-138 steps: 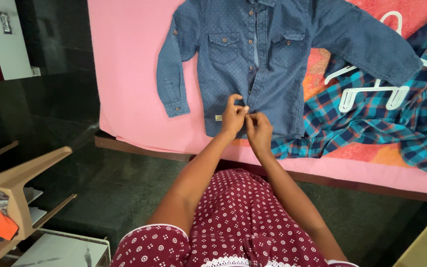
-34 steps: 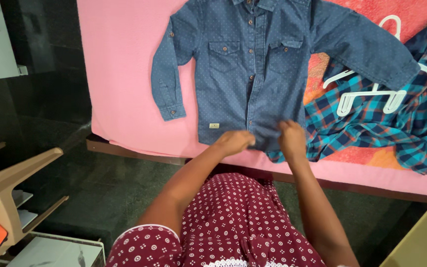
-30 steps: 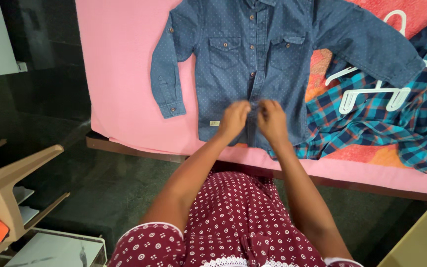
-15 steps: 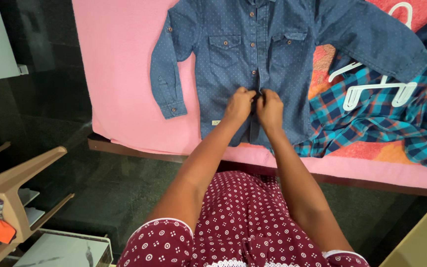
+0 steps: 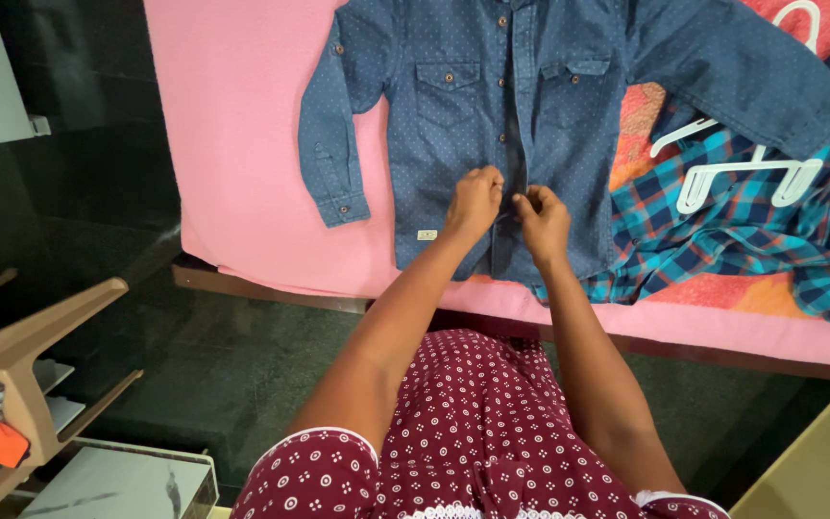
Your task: The person places a denim shirt onto a white plastic hanger, then lays it flat on a bed. They button the shirt from bottom to top, smooth the fabric, and adjust the collar and sleeves. The shirt remains on the hanger on the bed at the end.
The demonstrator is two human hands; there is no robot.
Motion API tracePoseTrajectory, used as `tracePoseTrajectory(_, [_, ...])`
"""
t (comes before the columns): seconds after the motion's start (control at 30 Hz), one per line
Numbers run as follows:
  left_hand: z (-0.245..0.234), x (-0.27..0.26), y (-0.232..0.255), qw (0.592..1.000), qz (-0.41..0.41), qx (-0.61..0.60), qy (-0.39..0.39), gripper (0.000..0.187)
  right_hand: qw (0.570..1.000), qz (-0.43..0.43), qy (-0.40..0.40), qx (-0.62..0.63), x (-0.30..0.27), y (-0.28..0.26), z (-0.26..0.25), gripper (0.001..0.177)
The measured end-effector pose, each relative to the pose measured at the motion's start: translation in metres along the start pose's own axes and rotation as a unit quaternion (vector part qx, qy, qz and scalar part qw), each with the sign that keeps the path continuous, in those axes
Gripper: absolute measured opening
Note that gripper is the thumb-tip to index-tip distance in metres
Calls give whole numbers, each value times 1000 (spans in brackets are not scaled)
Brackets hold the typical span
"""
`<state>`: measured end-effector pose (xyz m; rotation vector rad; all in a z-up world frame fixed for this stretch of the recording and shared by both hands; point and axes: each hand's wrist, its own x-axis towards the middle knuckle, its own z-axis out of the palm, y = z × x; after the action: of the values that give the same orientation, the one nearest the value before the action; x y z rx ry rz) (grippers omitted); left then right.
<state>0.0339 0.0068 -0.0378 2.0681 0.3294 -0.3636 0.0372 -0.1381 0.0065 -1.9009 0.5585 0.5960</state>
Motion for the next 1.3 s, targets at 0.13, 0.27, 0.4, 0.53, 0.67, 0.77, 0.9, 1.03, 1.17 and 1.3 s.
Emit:
tracePoseTrajectory(0.13, [3,-3,-2,999,20,28,-13,24,993,1,-57,99,7,25,-1,14])
tracePoseTrajectory(0.27, [4,-5,6,998,2,67,-17,25,997,-8,-45,57,14,36,-2,14])
tracePoseTrajectory(0.4, [7,3,14,990,-43,130,-46,12,999,-22,-6,-41,11,16,3,16])
tracePoseTrajectory(0.53, [6,5,7,987,-6,152,-41,9,991,-77,17,-109,7,-5,9,19])
tracePoseTrajectory(0.67, [1,1,-7,997,45,55,0,7,981,-126,16,-150,9,-8,15,20])
tracePoseTrajectory(0.77, [-2,1,-11,1000,7,-5,0,12,973,-153,20,-170,10,-5,18,18])
tracePoseTrajectory(0.9, [3,2,-16,999,25,27,-4,12,968,-179,22,-172,8,-4,19,19])
tracePoseTrajectory(1.03, [11,2,-16,996,18,90,3,9,964,-189,21,-186,9,-4,20,19])
tracePoseTrajectory(1.17, [14,5,-13,996,0,89,2,9,962,-189,31,-195,10,-3,21,20])
tracePoseTrajectory(1.3, [5,2,-6,1000,-25,16,9,5,964,-171,46,-199,5,-8,19,19])
